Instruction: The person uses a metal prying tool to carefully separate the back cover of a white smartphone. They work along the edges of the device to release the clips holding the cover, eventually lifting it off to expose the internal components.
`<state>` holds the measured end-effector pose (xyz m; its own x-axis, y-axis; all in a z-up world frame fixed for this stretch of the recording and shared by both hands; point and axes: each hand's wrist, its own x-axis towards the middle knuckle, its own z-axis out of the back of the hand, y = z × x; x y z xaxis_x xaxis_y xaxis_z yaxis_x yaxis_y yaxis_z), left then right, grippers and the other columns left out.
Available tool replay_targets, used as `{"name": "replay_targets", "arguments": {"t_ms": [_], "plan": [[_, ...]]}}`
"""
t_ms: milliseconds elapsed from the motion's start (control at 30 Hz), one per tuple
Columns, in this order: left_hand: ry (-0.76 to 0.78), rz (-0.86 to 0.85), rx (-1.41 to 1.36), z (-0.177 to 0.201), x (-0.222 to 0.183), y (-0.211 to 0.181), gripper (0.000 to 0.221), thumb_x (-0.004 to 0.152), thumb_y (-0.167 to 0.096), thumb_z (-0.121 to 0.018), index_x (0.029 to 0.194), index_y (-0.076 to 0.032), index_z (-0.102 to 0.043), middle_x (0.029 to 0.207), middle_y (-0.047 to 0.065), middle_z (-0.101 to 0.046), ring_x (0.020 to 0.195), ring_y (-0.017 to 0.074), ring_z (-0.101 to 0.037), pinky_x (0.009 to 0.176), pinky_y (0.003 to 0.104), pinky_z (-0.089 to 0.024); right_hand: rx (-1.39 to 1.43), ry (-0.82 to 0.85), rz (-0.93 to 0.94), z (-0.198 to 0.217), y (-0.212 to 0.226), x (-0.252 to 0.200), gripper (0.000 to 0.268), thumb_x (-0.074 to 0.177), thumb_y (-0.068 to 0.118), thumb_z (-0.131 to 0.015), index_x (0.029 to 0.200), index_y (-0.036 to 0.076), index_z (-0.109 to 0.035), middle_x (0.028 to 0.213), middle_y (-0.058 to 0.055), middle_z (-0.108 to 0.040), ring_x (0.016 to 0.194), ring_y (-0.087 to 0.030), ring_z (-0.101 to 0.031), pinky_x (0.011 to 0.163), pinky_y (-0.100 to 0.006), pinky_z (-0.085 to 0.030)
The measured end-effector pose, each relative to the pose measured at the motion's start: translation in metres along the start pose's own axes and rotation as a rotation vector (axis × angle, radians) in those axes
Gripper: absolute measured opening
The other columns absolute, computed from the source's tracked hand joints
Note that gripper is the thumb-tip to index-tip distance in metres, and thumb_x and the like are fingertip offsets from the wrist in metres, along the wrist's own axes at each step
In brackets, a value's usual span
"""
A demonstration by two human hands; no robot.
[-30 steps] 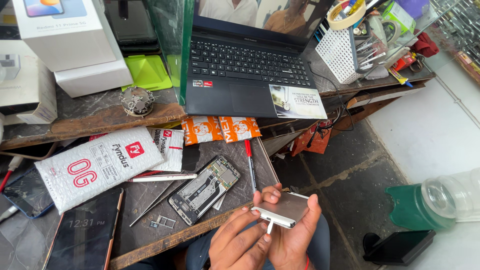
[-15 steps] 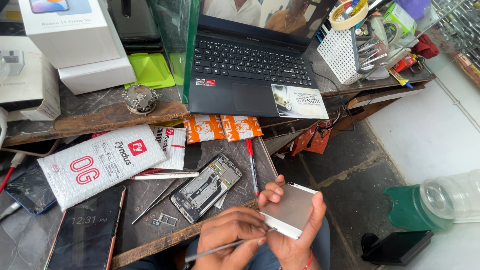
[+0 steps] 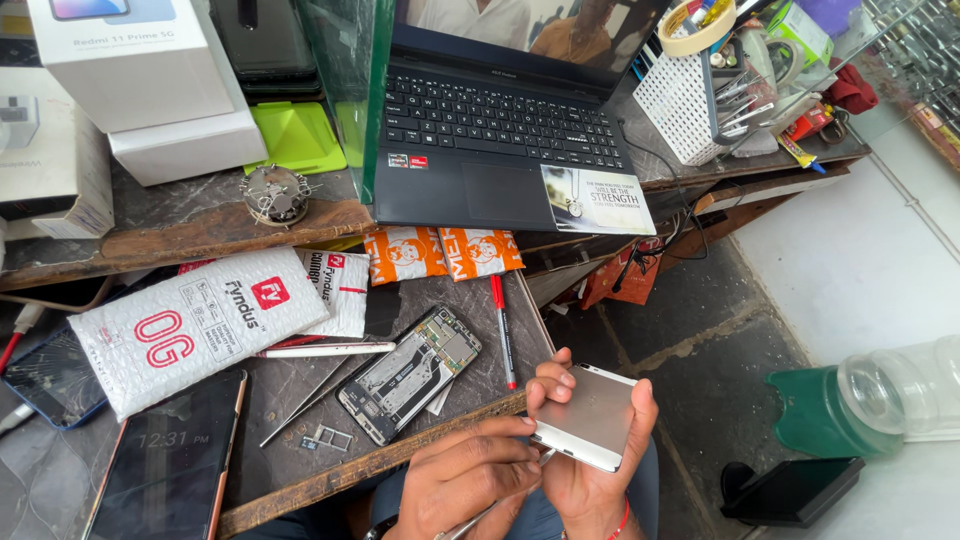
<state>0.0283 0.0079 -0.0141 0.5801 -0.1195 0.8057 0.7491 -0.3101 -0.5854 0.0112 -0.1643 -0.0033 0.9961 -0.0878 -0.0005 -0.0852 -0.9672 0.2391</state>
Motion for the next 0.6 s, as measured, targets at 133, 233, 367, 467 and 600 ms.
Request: {"name": "replay_targets", "arguments": {"t_ms": [133, 233, 367, 467, 600], "plan": [[-0.005, 0.021, -0.001, -0.002, -0.001, 0.0, 0.015, 0.081, -0.003, -0.084, 0.093, -0.002, -0.074, 0.094, 0.012, -0.076, 0.106, 0.033, -0.08, 0.095, 0.042, -0.066, -0.001, -0.01, 0.004, 0.0, 0.0, -0.001, 0.074, 0.095, 0.053, -0.068, 0.129, -0.007, -0.039, 0.101, -0.012, -0.044, 0.097, -0.024, -0.053, 0.106, -0.045, -0.05], [0.006, 0.031, 0.009, 0.0, 0.0, -0.001, 0.016, 0.082, -0.003, -0.084, 0.093, -0.002, -0.074, 0.094, 0.011, -0.076, 0.106, 0.0323, -0.08, 0.096, 0.042, -0.066, -0.025, -0.008, 0.008, 0.0, 0.0, -0.001, 0.074, 0.096, 0.053, -0.068, 0.128, -0.007, -0.039, 0.101, -0.012, -0.044, 0.097, -0.023, -0.053, 0.106, -0.045, -0.05], [0.065, 0.059, 0.024, 0.008, 0.005, -0.004, 0.016, 0.082, -0.004, -0.083, 0.094, -0.002, -0.073, 0.097, 0.011, -0.076, 0.106, 0.0309, -0.079, 0.094, 0.041, -0.065, -0.119, -0.004, 0.019, -0.001, 0.002, 0.001, 0.072, 0.096, 0.053, -0.065, 0.128, -0.007, -0.042, 0.101, -0.012, -0.046, 0.096, -0.023, -0.053, 0.104, -0.045, -0.051], [0.147, 0.101, 0.034, 0.021, 0.01, -0.007, 0.016, 0.081, -0.005, -0.083, 0.093, -0.004, -0.073, 0.098, 0.01, -0.076, 0.105, 0.0298, -0.079, 0.092, 0.039, -0.065, -0.191, -0.021, 0.001, -0.002, 0.002, 0.001, 0.069, 0.096, 0.054, -0.063, 0.127, -0.005, -0.045, 0.1, -0.011, -0.048, 0.096, -0.022, -0.054, 0.102, -0.044, -0.051], [0.181, 0.131, 0.057, 0.026, 0.011, -0.01, 0.018, 0.079, -0.005, -0.082, 0.093, -0.005, -0.072, 0.1, 0.011, -0.076, 0.103, 0.0287, -0.079, 0.09, 0.038, -0.064, -0.222, -0.038, -0.038, -0.002, 0.0, 0.001, 0.068, 0.096, 0.055, -0.061, 0.126, -0.004, -0.046, 0.099, -0.01, -0.049, 0.094, -0.022, -0.055, 0.101, -0.044, -0.052]]}}
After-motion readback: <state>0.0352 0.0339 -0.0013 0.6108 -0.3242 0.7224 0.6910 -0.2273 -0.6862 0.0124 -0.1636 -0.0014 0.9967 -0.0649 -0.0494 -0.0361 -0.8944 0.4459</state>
